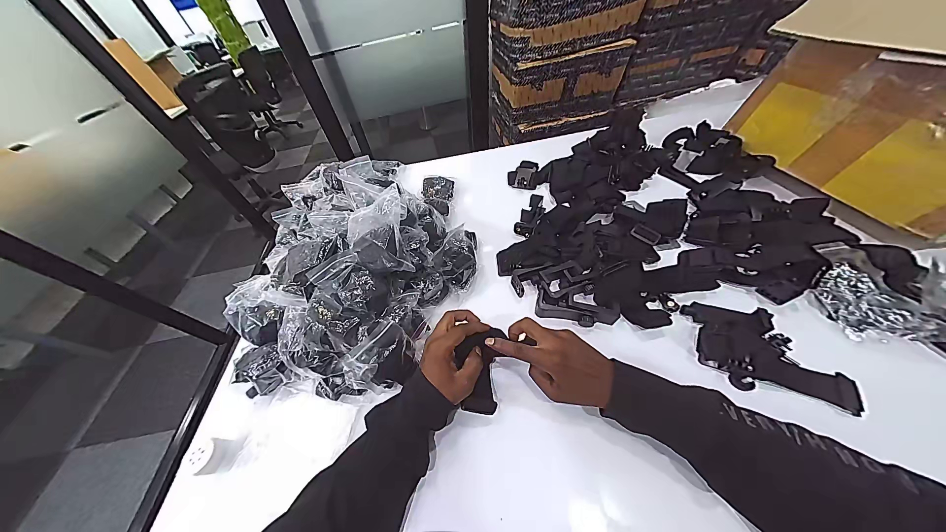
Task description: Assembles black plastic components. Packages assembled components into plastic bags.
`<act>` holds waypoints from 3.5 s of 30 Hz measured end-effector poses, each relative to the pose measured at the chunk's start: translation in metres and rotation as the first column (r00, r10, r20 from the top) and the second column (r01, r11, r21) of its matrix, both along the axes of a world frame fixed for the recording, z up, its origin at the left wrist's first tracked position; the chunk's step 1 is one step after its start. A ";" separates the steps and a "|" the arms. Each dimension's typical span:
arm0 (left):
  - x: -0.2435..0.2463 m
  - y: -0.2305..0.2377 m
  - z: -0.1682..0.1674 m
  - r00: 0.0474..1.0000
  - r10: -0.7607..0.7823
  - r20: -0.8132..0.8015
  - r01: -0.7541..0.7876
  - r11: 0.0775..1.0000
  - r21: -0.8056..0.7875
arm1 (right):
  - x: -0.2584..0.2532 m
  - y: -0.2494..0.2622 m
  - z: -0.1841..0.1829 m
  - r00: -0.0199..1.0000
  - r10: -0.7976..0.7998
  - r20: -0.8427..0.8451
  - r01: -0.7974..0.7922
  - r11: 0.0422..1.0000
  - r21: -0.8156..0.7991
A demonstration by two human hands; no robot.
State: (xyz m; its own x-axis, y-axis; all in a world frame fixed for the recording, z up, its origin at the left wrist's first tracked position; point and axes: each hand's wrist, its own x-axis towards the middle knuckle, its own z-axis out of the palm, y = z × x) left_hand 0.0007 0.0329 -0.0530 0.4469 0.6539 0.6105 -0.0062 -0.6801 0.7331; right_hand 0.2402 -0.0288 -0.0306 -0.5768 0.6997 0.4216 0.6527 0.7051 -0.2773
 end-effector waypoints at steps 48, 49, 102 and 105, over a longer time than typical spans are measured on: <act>-0.005 0.006 -0.001 0.996 0.045 -0.079 -0.053 0.992 -0.115 | 0.006 0.004 -0.009 0.962 -0.033 -0.271 0.008 0.996 -0.090; -0.004 0.006 0.000 0.995 0.068 -0.072 -0.074 0.993 -0.094 | 0.006 0.004 -0.008 0.919 -0.076 -0.386 0.014 0.987 -0.161; 0.006 -0.012 0.006 0.972 -0.178 0.151 0.200 0.969 -0.147 | -0.023 0.006 -0.010 0.864 -0.141 -0.484 0.083 0.987 -0.139; 0.007 -0.015 0.007 0.982 -0.170 0.081 0.174 0.984 -0.039 | -0.021 0.011 -0.012 0.843 -0.155 -0.515 0.024 0.967 -0.253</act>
State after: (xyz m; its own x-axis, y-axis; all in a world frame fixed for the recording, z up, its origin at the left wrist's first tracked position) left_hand 0.0082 0.0174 -0.0457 0.5080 0.5992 0.6187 -0.1780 -0.6298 0.7561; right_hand 0.2193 -0.0181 -0.0427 -0.2428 0.8511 0.4655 0.4178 0.5248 -0.7417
